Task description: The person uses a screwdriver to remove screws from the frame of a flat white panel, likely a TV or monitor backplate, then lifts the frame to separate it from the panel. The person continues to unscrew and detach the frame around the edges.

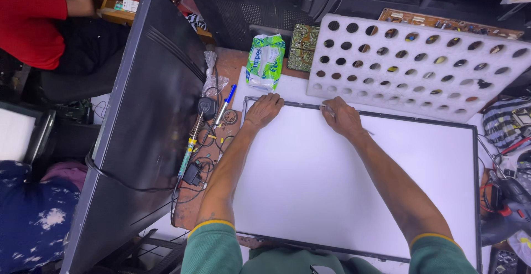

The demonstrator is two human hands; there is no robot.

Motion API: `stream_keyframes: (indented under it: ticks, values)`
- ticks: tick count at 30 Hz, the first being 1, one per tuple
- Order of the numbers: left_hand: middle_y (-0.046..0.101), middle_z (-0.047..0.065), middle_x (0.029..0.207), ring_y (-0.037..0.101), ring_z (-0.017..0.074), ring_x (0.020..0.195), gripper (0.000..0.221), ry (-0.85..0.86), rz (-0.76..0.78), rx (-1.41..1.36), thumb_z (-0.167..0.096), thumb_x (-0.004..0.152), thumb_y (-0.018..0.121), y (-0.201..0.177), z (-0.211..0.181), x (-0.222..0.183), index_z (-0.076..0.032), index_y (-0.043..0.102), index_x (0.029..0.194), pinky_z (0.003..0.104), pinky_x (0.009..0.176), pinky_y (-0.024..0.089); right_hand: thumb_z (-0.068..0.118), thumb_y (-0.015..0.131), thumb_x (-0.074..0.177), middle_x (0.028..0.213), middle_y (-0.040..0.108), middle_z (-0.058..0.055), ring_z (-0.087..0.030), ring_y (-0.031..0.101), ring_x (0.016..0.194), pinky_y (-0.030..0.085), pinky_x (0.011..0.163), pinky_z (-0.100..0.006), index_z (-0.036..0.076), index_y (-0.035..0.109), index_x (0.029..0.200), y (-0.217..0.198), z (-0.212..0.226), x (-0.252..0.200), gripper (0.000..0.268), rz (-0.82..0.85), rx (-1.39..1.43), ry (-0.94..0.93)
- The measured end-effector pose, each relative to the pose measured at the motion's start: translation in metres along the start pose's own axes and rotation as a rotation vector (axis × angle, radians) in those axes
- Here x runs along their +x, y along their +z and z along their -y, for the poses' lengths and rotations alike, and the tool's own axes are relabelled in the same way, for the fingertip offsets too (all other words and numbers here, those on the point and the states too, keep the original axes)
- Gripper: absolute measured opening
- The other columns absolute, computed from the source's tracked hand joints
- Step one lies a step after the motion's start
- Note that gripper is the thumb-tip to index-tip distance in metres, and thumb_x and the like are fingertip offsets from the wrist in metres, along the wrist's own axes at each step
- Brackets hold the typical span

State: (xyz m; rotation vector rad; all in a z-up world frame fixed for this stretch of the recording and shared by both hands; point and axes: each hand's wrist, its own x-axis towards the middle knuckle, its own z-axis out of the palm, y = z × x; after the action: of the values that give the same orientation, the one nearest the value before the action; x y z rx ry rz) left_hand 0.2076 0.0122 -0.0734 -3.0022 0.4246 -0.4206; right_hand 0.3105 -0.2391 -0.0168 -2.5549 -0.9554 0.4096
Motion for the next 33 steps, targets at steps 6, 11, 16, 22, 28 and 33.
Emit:
stream_keyframes:
  ticks: [6, 11, 16, 22, 28, 33]
  values:
    - [0.045, 0.006, 0.079, 0.051, 0.0189, 0.073, 0.01, -0.047, 0.004, -0.107, -0.017, 0.088, 0.048, 0.013, 0.004, 0.005, -0.007, 0.05, 0.088, 0.032, 0.064, 0.045, 0.038, 0.051, 0.092, 0.068, 0.053, 0.003, -0.013, 0.055, 0.073, 0.048, 0.067, -0.024, 0.02, 0.057, 0.085, -0.036, 0.045, 0.018, 0.02, -0.476, -0.037, -0.21]
    - [0.05, 0.007, 0.092, 0.052, 0.0211, 0.088, 0.02, -0.219, 0.173, -0.306, -0.019, 0.086, 0.049, -0.02, -0.005, 0.02, -0.011, 0.055, 0.103, 0.034, 0.076, 0.045, 0.029, 0.057, 0.093, 0.067, 0.056, -0.008, -0.019, 0.057, 0.061, 0.049, 0.053, -0.029, 0.009, 0.055, 0.089, -0.058, 0.066, 0.024, 0.021, -0.393, 0.258, -0.208]
    - [0.054, 0.009, 0.108, 0.053, 0.0248, 0.101, 0.038, -0.315, 0.237, -0.685, -0.005, 0.082, 0.047, -0.043, -0.026, 0.039, -0.014, 0.052, 0.119, 0.037, 0.087, 0.044, 0.028, 0.057, 0.093, 0.062, 0.053, -0.006, -0.017, 0.056, 0.055, 0.048, 0.048, -0.027, 0.008, 0.054, 0.086, -0.05, 0.066, 0.023, 0.021, -0.38, 0.31, -0.196]
    - [0.059, 0.01, 0.101, 0.057, 0.0255, 0.094, 0.037, -0.363, 0.26, -0.828, -0.002, 0.082, 0.044, -0.046, -0.034, 0.045, -0.016, 0.057, 0.113, 0.037, 0.083, 0.046, 0.023, 0.055, 0.093, 0.064, 0.054, -0.008, -0.017, 0.056, 0.058, 0.048, 0.048, -0.027, 0.007, 0.054, 0.09, -0.056, 0.066, 0.018, 0.017, -0.361, 0.338, -0.175]
    - [0.061, 0.01, 0.096, 0.06, 0.0259, 0.09, 0.032, -0.365, 0.244, -0.823, -0.002, 0.081, 0.045, -0.047, -0.035, 0.045, -0.013, 0.059, 0.108, 0.038, 0.079, 0.048, 0.02, 0.056, 0.091, 0.069, 0.057, -0.012, -0.023, 0.059, 0.064, 0.051, 0.055, -0.033, 0.005, 0.054, 0.091, -0.087, 0.081, 0.016, 0.015, -0.085, 0.289, -0.21]
    - [0.061, 0.009, 0.093, 0.06, 0.0254, 0.088, 0.025, -0.389, 0.261, -0.818, -0.008, 0.081, 0.046, -0.043, -0.035, 0.048, -0.013, 0.059, 0.1, 0.039, 0.081, 0.047, 0.016, 0.056, 0.082, 0.081, 0.061, -0.017, -0.031, 0.061, 0.076, 0.051, 0.066, -0.042, 0.004, 0.056, 0.097, -0.104, 0.09, 0.02, 0.019, 0.184, 0.247, -0.108]
